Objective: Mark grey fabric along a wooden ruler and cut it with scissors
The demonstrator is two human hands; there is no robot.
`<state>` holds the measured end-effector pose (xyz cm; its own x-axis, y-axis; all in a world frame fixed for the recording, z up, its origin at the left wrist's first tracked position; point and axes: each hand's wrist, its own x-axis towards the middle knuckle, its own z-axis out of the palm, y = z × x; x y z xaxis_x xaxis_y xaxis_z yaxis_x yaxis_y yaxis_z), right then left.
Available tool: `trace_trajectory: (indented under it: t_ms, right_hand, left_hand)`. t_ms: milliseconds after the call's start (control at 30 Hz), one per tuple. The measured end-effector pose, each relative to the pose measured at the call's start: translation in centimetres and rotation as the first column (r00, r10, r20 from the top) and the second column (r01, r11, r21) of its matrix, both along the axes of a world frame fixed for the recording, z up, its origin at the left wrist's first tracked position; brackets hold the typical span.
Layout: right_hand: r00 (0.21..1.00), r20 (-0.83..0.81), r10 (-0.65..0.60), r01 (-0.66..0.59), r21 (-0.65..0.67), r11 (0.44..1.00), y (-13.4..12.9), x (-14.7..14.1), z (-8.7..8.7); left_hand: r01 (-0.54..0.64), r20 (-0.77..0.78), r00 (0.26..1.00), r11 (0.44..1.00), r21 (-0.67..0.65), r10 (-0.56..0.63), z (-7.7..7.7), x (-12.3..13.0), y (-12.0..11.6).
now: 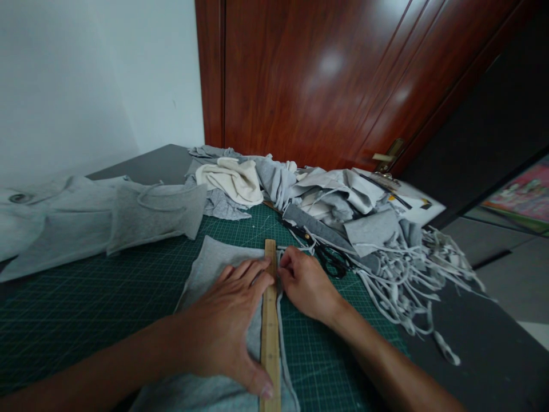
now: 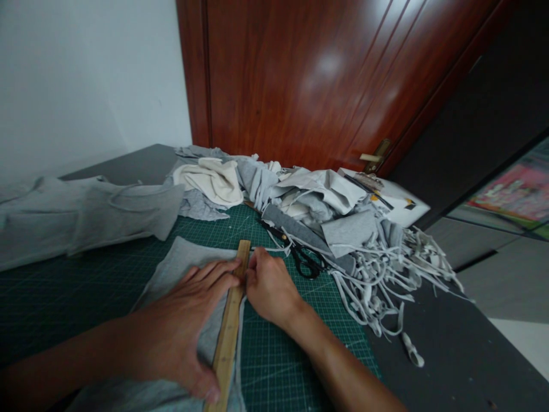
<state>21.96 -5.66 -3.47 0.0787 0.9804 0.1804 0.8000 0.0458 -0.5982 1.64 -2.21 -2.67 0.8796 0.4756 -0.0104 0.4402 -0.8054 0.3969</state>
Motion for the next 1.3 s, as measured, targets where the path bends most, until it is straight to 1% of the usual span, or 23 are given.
trace_trajectory:
  t_ms: [133,267,400,467,533,600,633,667,733,800,867,967,1133,1300]
  right_hand:
    - [0.998,-0.051,0.021,-0.022,-0.021,1.000,-0.4,0.2,0.0]
    - [0.992,-0.112,0.052,-0.057,-0.047,0.997,-0.6,0.5,-0.2]
    - [0.978,-0.178,0.108,-0.123,-0.073,0.990,-0.8,1.0,-0.2]
    - [0.971,-0.213,0.109,-0.128,-0.078,0.989,-1.0,1.4,0.3]
    - [0.947,-0.294,0.131,-0.152,-0.050,0.987,-1.5,1.7,1.1]
    - [0.903,-0.364,0.228,-0.234,0.028,0.972,-2.4,1.8,1.9]
    - [0.883,-0.360,0.302,-0.294,0.077,0.953,-2.9,1.7,2.1]
    - [0.869,-0.323,0.375,-0.358,0.114,0.927,-3.5,1.6,2.2]
    - [0.841,-0.214,0.498,-0.476,0.145,0.867,-4.7,1.5,1.9]
    - [0.817,-0.140,0.559,-0.541,0.148,0.828,-5.8,1.4,1.2]
    - [0.826,-0.097,0.556,-0.543,0.133,0.829,-6.6,1.6,0.5]
    - [0.854,-0.046,0.518,-0.510,0.113,0.852,-7.1,1.9,-0.1]
    - [0.862,0.006,0.507,-0.504,0.126,0.855,-7.1,1.7,-0.3]
    - [0.860,0.043,0.509,-0.510,0.102,0.854,-7.2,1.7,-0.4]
  left_hand:
    - [-0.008,0.050,0.999,1.000,-0.019,0.009,0.0,0.0,0.0]
    - [-0.006,0.028,1.000,0.999,-0.032,0.007,0.1,0.0,0.0]
    - [-0.007,0.008,1.000,1.000,-0.025,0.007,0.1,0.0,0.0]
    - [-0.003,0.019,1.000,1.000,-0.022,0.003,0.2,0.0,0.0]
    - [0.008,0.031,0.999,1.000,-0.017,-0.007,0.2,0.0,-0.1]
    - [0.010,0.029,1.000,1.000,-0.016,-0.010,0.1,0.0,0.0]
    - [0.009,0.025,1.000,1.000,-0.014,-0.009,0.0,-0.1,0.0]
    - [0.010,0.022,1.000,1.000,-0.010,-0.010,-0.1,-0.1,0.0]
    - [0.023,0.032,0.999,1.000,0.000,-0.023,-0.4,-0.3,0.1]
    - [0.042,0.055,0.998,0.999,0.004,-0.042,-0.6,-0.4,0.2]
    - [0.047,0.059,0.997,0.999,0.001,-0.047,-0.7,-0.5,0.1]
    - [0.028,0.035,0.999,0.999,0.020,-0.028,-0.7,-0.4,-0.2]
    - [-0.020,0.078,0.997,0.994,0.107,0.011,-0.9,0.2,-0.9]
    - [-0.001,0.124,0.992,0.990,0.140,-0.016,-1.4,0.8,-0.9]
